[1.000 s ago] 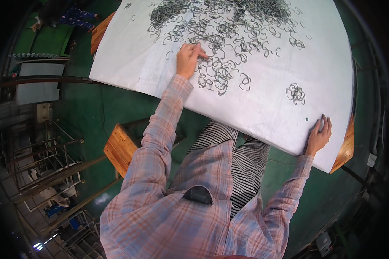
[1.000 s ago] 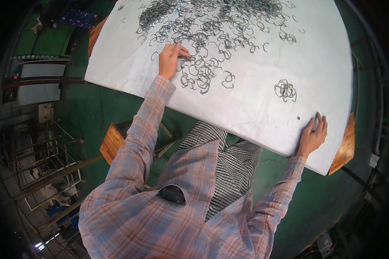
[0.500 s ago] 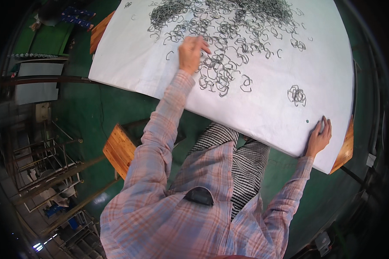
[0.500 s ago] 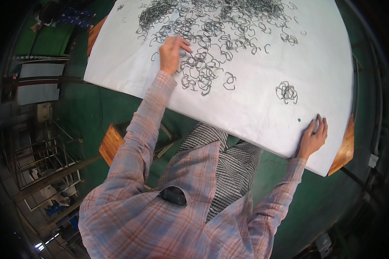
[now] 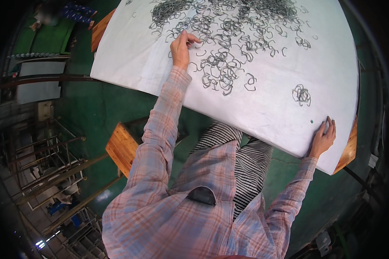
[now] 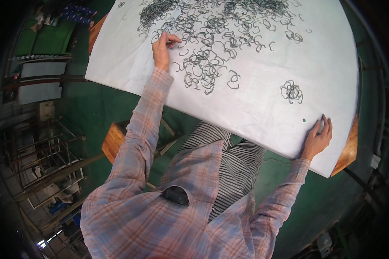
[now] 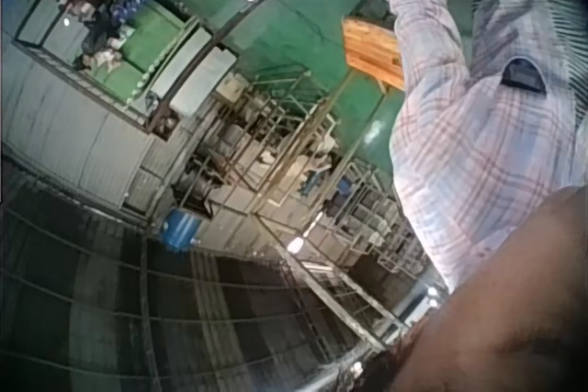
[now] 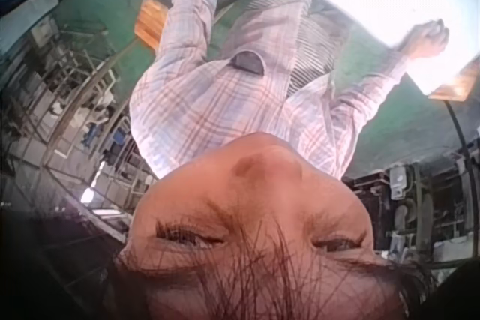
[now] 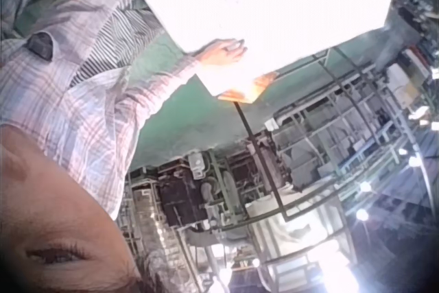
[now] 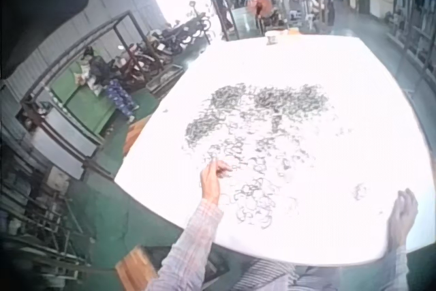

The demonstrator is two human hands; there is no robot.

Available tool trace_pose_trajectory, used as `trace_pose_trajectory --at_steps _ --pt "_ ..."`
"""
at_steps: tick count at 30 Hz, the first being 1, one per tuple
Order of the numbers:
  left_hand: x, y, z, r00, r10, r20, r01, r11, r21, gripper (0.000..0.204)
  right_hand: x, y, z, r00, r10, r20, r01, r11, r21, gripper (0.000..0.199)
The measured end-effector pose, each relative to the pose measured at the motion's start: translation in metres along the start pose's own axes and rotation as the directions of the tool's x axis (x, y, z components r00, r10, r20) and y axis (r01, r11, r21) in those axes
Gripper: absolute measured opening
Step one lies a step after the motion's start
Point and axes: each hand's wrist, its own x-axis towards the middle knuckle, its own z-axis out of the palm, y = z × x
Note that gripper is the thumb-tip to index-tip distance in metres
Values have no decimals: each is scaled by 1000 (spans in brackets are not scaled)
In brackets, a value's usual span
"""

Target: The person stands at a large white table and uses both hands to gather and arrange small metal clips into a central pile. The person repeatedly scoops and pushes the clips together, occasionally spreading them slightly before re-gathering them.

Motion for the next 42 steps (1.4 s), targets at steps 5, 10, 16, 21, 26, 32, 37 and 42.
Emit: trace_pose_trajectory --at_steps 5,10,16,21,26,32,37,42 --pt "8 16 18 978 169 120 -204 893 400 12 -1 2 0 1000 -15 -7 15 1000 11 28" --pt "16 23 32 913 286 290 -405 556 725 5 1 -1 1 1000 2 -5 -2 999 35 28" --pt "0 53 22 727 578 372 -621 321 715 6 0 0 0 1000 3 -5 -3 1000 -5 28" --pt "-17 45 -13 927 371 59 -327 721 611 9 -1 0 0 1000 14 -6 -14 999 36 28" --pt "-23 34 -44 989 46 -139 12 922 388 14 1 1 1 1000 -6 -12 6 1000 12 28" --pt "-11 9 -137 893 -51 -448 351 703 619 23 1 -3 0 1000 -14 3 14 1000 21 27" --pt "-22 4 -119 928 179 -326 85 752 653 21 1 -3 -3 1000 2 30 -2 1000 13 27" --pt "0 -18 -35 979 181 -97 -76 760 646 50 0 -1 -1 999 3 38 -3 1000 6 28"
